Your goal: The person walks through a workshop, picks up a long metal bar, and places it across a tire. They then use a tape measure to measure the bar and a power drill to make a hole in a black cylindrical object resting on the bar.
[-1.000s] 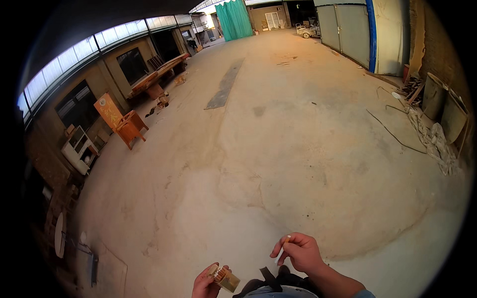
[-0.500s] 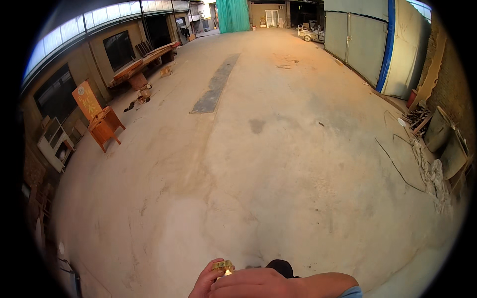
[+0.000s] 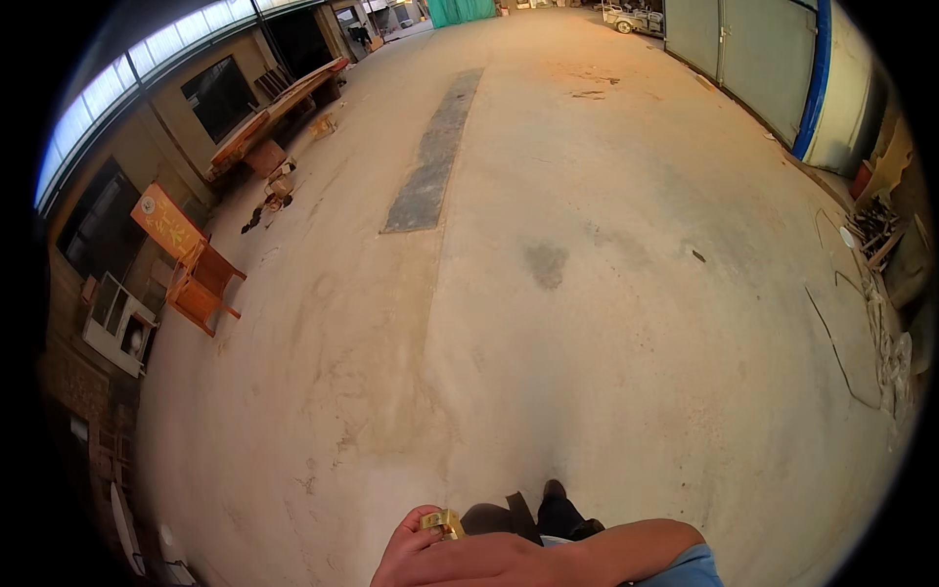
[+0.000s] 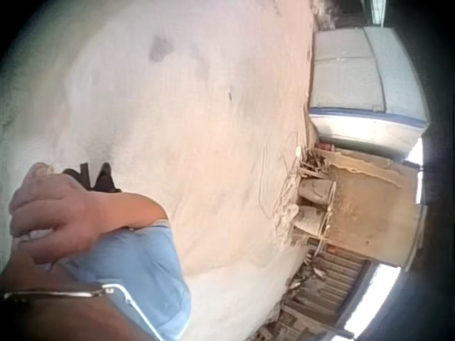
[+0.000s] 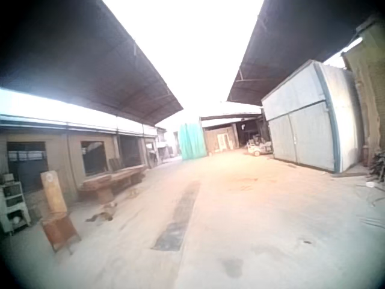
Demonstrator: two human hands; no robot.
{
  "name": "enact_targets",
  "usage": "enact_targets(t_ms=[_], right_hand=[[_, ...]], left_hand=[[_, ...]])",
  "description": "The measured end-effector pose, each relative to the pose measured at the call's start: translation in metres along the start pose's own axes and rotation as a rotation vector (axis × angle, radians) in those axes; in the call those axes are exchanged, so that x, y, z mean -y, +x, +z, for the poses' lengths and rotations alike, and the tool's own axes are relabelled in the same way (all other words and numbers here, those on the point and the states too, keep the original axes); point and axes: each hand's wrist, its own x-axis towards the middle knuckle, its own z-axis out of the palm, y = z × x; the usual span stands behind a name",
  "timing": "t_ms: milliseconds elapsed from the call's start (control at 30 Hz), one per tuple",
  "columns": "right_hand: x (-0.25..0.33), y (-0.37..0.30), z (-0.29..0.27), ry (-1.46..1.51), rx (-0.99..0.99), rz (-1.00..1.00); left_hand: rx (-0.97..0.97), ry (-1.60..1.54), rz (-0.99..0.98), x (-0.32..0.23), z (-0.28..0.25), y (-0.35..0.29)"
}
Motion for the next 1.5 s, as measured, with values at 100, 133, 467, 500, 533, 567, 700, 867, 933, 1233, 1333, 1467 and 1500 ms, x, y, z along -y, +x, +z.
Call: enact_targets(t_ms=[100, 133, 467, 500, 533, 567, 700, 867, 933, 1233, 1333, 1467, 1500], right_hand=[[-0.116, 0.033, -0.05, 0.05, 0.107, 0.288], [-0.157, 0.043, -0.065, 0.066, 0.164, 0.446], [-0.578, -0.214, -0.27, -0.611, -0.325, 1.831], [-0.591, -0.217, -0.276, -0.429, -0.568, 1.998], [-0.598, -0.23, -0.292, -0.353, -0.727, 2.101], [-0.605, -0.254, -0.311, -0.31, -0.94, 2.18], [-0.644, -0.351, -0.375, -0.28, -1.437, 2.249], [-0.871, -0.294, -0.457, -0.214, -1.448, 2.259], [-1.001, -0.264, -0.507, -0.189, -1.263, 2.205], [-1.559, 0.159, -0.662, -0.249, -0.653, 1.783], [-1.707, 0.201, -0.714, -0.31, -0.662, 1.69], [-1.797, 0.122, -0.726, -0.199, -0.906, 1.908], [-1.775, 0.014, -0.817, -0.519, -0.5, 1.939]], left_hand=[[-0.003, -0.31, -0.045, -0.071, -0.026, 0.084], [-0.012, -0.257, 0.007, -0.091, -0.032, 0.111], [0.187, 0.26, 0.083, -0.448, -0.038, 0.412], [0.252, 0.223, 0.176, -0.468, -0.051, 0.437], [0.252, 0.226, 0.191, -0.491, -0.065, 0.464], [0.265, 0.233, 0.22, -0.519, -0.078, 0.498], [0.213, 0.32, 0.282, -0.642, -0.092, 0.632], [0.345, -0.051, 0.153, -0.809, -0.094, 0.774], [0.627, 0.045, 0.131, -0.886, -0.1, 0.824], [0.826, 0.624, 0.187, -1.184, -0.144, 1.063], [0.609, 0.492, 0.306, -1.294, -0.179, 1.169], [0.472, 0.236, 0.37, -1.485, -0.227, 1.252], [0.747, 0.013, 0.471, -1.534, -0.248, 1.29]])
